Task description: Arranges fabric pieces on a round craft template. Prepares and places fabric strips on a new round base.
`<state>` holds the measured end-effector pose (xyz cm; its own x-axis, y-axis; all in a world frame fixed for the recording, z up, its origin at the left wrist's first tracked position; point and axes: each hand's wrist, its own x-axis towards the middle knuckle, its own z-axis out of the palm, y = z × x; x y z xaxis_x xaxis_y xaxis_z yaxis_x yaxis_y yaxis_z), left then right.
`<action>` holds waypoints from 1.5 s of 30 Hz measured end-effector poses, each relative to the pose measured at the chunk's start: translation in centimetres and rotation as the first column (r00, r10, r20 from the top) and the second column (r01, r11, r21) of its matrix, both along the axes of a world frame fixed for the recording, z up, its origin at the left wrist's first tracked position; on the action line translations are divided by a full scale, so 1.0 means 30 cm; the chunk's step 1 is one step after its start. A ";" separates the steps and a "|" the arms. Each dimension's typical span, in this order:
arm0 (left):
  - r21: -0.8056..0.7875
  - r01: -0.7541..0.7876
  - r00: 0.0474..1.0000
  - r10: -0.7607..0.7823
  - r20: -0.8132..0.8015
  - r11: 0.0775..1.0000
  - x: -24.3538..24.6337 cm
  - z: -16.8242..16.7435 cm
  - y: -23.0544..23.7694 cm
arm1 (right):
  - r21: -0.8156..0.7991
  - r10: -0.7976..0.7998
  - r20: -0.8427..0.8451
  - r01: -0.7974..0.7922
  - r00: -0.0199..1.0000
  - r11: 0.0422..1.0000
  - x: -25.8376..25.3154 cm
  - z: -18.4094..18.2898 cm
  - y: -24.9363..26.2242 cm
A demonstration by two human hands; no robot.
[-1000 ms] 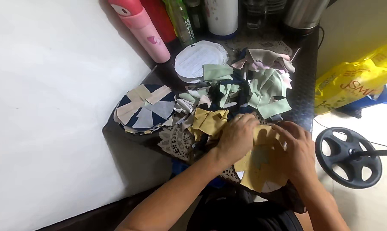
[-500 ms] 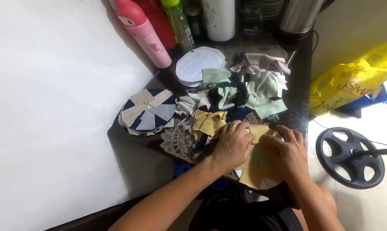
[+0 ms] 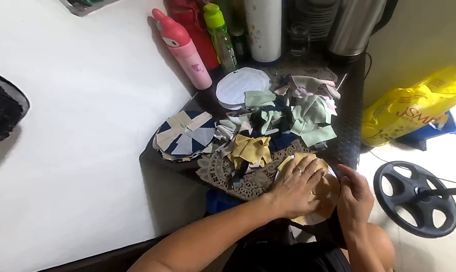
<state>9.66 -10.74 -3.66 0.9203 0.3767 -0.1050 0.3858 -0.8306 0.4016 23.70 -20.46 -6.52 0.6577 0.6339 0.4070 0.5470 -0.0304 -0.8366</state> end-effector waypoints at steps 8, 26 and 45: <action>0.116 -0.071 0.985 0.051 0.164 0.991 0.179 0.103 0.211 | 0.133 -0.040 -0.065 0.048 0.997 0.990 -0.005 -0.030 -0.002; -0.885 0.036 0.895 0.378 0.235 0.464 0.023 0.235 0.018 | 0.240 0.324 -0.514 -0.230 0.794 0.943 -0.003 0.079 -0.116; -0.964 -0.155 0.969 0.222 -0.107 0.216 -0.169 -0.066 -0.405 | 0.147 0.179 -0.958 -0.151 0.224 0.977 -0.212 -0.071 -0.650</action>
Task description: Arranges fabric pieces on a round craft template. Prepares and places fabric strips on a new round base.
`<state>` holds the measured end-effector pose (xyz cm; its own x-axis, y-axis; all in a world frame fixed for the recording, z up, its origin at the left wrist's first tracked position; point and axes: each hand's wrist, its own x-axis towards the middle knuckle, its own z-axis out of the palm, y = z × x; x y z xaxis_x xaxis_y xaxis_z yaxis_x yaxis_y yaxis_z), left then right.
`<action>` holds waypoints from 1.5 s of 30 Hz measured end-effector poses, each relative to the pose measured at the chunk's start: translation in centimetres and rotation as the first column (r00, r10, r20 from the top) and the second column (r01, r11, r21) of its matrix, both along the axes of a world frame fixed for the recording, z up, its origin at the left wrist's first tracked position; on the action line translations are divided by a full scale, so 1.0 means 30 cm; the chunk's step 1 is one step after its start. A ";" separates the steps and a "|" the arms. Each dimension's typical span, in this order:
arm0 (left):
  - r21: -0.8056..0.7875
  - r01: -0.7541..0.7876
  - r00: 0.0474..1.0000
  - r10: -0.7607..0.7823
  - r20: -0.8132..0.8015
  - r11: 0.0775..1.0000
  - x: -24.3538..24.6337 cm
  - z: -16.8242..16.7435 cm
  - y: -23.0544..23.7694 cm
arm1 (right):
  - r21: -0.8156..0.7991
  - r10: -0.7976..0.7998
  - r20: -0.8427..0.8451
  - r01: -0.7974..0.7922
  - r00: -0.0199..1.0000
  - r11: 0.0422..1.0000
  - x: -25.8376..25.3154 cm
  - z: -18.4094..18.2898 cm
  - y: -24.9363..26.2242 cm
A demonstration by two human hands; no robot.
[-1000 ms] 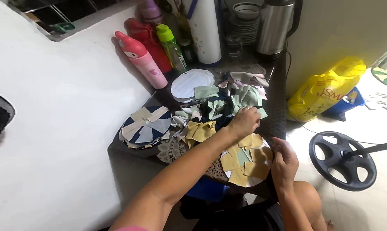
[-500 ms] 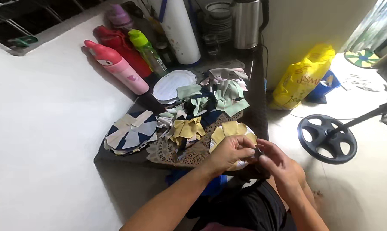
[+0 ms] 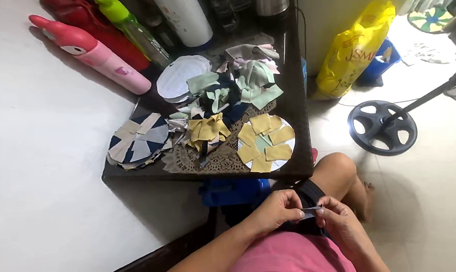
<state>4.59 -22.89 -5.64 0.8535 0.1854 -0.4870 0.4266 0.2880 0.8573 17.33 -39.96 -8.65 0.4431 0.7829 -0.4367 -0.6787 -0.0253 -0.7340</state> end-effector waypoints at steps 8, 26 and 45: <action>0.260 0.116 0.993 -0.114 -0.022 0.959 -0.045 -0.054 -0.006 | -0.019 -0.083 0.121 0.086 0.989 0.996 -0.049 -0.050 -0.028; 0.369 0.027 0.957 -0.131 0.259 0.929 -0.041 0.014 -0.011 | -0.089 0.135 0.820 -0.108 0.557 0.990 -0.037 0.087 0.042; 0.212 -0.374 0.912 0.316 0.262 0.903 0.033 0.225 0.246 | 0.044 0.166 0.616 -0.243 0.770 0.969 0.180 0.288 0.447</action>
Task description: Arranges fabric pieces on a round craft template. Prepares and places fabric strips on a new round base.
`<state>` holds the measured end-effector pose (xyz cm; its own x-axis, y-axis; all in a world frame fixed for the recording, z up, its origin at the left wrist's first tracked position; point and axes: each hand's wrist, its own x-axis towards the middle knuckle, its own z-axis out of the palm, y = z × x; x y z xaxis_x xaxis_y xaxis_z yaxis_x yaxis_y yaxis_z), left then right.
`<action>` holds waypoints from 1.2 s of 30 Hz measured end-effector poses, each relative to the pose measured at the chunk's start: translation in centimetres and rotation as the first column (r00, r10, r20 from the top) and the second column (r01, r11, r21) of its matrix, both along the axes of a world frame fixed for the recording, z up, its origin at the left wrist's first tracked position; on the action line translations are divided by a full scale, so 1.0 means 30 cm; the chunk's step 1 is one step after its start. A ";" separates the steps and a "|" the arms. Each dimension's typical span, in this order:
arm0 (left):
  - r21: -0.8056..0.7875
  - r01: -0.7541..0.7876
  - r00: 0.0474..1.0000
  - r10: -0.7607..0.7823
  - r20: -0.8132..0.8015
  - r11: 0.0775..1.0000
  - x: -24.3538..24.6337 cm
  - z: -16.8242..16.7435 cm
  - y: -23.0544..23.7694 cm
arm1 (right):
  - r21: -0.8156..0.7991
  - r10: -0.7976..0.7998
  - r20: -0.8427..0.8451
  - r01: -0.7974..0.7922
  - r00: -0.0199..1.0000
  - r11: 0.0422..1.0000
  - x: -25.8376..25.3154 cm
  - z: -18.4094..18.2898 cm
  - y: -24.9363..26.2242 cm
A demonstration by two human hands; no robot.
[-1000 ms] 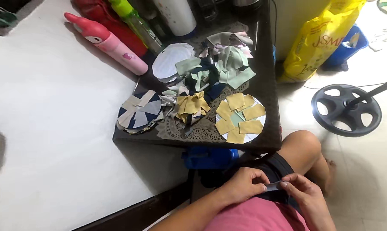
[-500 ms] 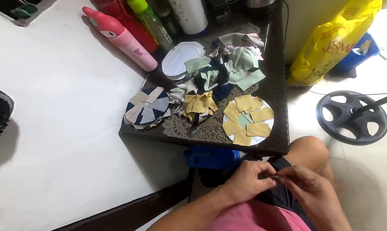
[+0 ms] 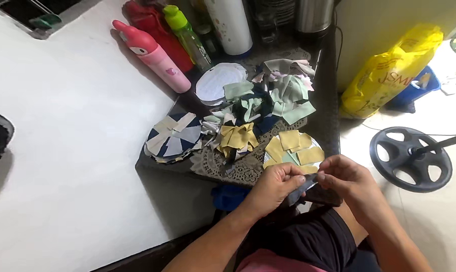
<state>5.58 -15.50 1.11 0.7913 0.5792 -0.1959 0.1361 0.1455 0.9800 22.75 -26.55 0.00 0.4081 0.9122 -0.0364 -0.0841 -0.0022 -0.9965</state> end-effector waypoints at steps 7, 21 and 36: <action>0.072 -0.014 0.998 0.009 0.062 0.997 0.002 -0.027 0.065 | -0.095 -0.013 0.094 0.022 0.995 0.995 0.032 0.005 0.081; -0.134 0.306 0.918 -0.255 0.303 0.943 -0.047 -0.028 0.008 | 0.167 0.256 0.425 -0.354 0.868 0.920 0.001 0.070 -0.045; -0.081 0.170 0.953 -0.143 0.266 0.982 -0.005 -0.032 -0.082 | 0.110 0.063 0.075 -0.071 0.995 0.991 -0.026 -0.015 -0.157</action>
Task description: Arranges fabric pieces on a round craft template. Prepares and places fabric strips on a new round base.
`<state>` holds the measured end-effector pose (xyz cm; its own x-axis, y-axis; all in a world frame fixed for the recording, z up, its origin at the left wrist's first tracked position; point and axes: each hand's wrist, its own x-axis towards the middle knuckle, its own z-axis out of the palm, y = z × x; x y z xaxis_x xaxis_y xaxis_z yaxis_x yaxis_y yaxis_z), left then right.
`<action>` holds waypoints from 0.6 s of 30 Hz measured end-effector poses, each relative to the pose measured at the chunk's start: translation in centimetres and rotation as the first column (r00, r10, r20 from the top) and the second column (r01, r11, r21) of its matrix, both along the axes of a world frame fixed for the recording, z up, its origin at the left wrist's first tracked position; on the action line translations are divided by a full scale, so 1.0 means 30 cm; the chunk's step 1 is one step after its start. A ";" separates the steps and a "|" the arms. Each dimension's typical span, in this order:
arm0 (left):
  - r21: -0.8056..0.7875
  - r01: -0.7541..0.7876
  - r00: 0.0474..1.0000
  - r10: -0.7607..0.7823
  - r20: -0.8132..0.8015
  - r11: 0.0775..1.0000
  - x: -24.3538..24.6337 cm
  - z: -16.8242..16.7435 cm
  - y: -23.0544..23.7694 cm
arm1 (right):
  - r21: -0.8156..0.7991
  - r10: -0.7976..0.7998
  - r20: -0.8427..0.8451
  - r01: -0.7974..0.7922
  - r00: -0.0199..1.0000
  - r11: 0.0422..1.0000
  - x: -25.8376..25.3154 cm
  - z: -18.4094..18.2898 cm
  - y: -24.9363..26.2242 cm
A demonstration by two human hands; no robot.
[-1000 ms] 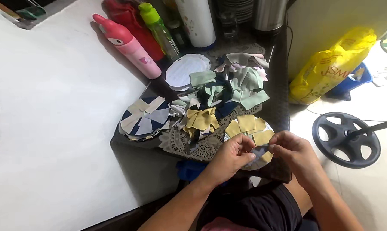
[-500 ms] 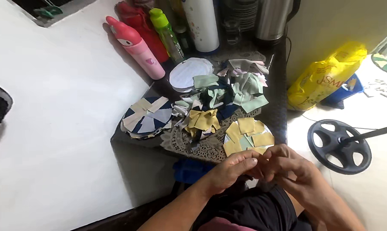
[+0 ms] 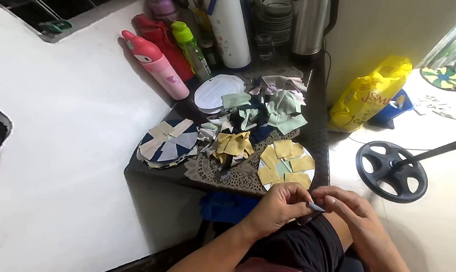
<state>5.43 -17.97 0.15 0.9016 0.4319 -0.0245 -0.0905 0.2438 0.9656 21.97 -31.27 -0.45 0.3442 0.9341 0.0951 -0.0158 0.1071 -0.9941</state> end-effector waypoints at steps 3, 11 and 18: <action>0.074 -0.042 0.997 0.046 -0.067 0.996 0.008 -0.006 0.011 | -0.098 -0.018 -0.039 0.015 0.999 0.995 -0.026 -0.014 -0.002; 0.352 -0.143 0.964 0.210 -0.161 0.925 0.025 -0.027 0.035 | -0.014 -0.187 0.455 0.217 0.871 0.976 -0.064 -0.067 0.050; 0.419 -0.233 0.921 0.337 -0.194 0.878 0.059 -0.028 0.098 | -0.158 -0.107 0.273 0.155 0.956 0.975 -0.020 -0.036 0.156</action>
<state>7.21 -15.03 -0.70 0.7222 0.6915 -0.0158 0.1606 -0.1455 0.9762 21.37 -26.58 -1.51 0.4497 0.8924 0.0365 0.2493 -0.0862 -0.9646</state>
